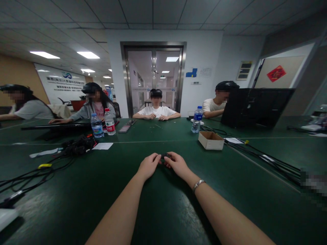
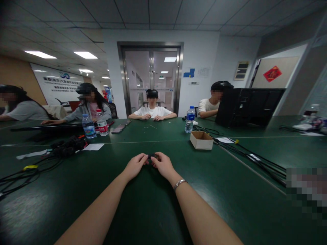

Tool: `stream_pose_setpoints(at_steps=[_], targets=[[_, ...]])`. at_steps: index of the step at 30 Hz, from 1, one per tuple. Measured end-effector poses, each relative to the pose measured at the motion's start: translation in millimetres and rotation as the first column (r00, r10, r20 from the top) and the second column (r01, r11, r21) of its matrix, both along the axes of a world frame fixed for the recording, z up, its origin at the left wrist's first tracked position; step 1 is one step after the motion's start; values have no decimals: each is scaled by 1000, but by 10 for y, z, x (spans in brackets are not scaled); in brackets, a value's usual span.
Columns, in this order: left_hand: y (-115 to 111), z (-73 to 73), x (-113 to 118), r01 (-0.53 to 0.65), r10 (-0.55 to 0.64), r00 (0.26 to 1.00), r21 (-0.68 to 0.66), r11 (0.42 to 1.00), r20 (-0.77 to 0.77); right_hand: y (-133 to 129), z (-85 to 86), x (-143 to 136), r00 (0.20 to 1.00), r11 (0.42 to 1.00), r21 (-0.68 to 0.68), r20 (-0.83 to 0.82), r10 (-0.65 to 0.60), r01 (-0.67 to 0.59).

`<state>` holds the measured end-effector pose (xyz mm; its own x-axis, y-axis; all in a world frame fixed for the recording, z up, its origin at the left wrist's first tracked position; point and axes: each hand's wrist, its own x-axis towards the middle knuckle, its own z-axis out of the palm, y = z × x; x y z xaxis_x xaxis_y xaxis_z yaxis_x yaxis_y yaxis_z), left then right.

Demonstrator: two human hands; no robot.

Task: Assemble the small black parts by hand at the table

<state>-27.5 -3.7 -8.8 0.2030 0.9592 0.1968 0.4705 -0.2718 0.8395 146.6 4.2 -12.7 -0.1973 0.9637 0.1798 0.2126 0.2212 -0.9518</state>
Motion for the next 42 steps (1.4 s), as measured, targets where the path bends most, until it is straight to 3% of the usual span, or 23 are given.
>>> stream_pose_setpoints(at_steps=[14,22,31,38,42], targets=[[-33,32,13,-21,13,997,112,993,77,12,-6,2,999,1000,7,-42,10,-10],[-55,32,27,-72,76,997,146,987,-20,11,16,-12,999,1000,-18,-34,5,-6],[-60,69,33,-137,142,986,62,989,-91,-21,-3,19,997,989,150,79,0,-12],[-68,77,39,-88,76,990,94,992,119,-14,4,13,1000,995,97,-5,1,-1],[-46,60,51,-59,45,991,109,992,127,-16,-7,14,1000,993,118,18,-1,-1]])
